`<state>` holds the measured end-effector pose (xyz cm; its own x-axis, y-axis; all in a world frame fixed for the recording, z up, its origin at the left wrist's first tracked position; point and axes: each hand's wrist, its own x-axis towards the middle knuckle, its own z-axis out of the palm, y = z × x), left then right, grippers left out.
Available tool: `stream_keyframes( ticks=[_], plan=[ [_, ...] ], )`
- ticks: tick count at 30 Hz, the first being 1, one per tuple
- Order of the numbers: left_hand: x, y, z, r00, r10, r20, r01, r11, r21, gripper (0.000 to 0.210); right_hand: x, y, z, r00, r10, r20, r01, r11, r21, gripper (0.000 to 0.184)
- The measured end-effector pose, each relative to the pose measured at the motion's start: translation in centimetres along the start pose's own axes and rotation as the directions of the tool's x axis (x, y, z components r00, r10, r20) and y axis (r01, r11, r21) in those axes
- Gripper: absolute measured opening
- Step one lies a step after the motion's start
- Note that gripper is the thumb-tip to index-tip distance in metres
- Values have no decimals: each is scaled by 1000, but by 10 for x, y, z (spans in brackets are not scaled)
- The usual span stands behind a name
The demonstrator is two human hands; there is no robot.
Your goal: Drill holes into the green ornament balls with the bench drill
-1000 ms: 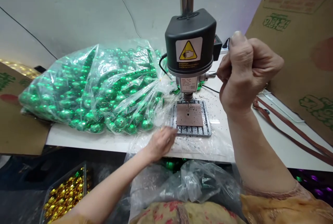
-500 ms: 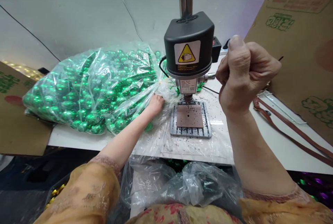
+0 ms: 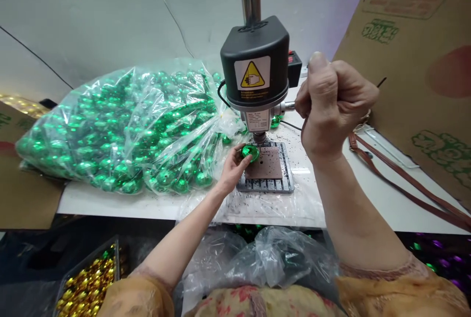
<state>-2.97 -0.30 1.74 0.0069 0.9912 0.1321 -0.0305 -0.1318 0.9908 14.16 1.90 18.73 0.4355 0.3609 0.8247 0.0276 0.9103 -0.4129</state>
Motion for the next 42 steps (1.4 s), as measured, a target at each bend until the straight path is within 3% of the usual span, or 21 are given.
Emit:
stream_keyframes(
  ticks=[8,13,16,22,27,35,42],
  plan=[
    [8,-8,2,997,60,45,-68,978,197,59,-2,-3,-2,997,69,20,-68,997,-42,47],
    [5,-3,9,989,133,70,-150,879,452,54,-1,-5,-1,995,95,20,-93,992,-84,48],
    [5,-1,13,983,161,83,-180,834,521,54,-1,-6,0,995,96,11,-94,988,-126,50],
    [1,1,19,983,148,107,-182,846,501,54,0,-6,0,995,104,12,-102,988,-115,50],
    [-2,4,21,986,130,105,-165,858,486,52,-10,-4,-2,1000,3,-30,-4,999,-32,46],
    [-1,0,19,978,149,145,-200,865,459,53,-25,0,-10,1000,-22,-2,22,998,-62,49],
    [-1,-1,18,979,145,146,-196,870,453,53,-34,22,-10,981,-160,-105,165,986,36,54]
  ],
)
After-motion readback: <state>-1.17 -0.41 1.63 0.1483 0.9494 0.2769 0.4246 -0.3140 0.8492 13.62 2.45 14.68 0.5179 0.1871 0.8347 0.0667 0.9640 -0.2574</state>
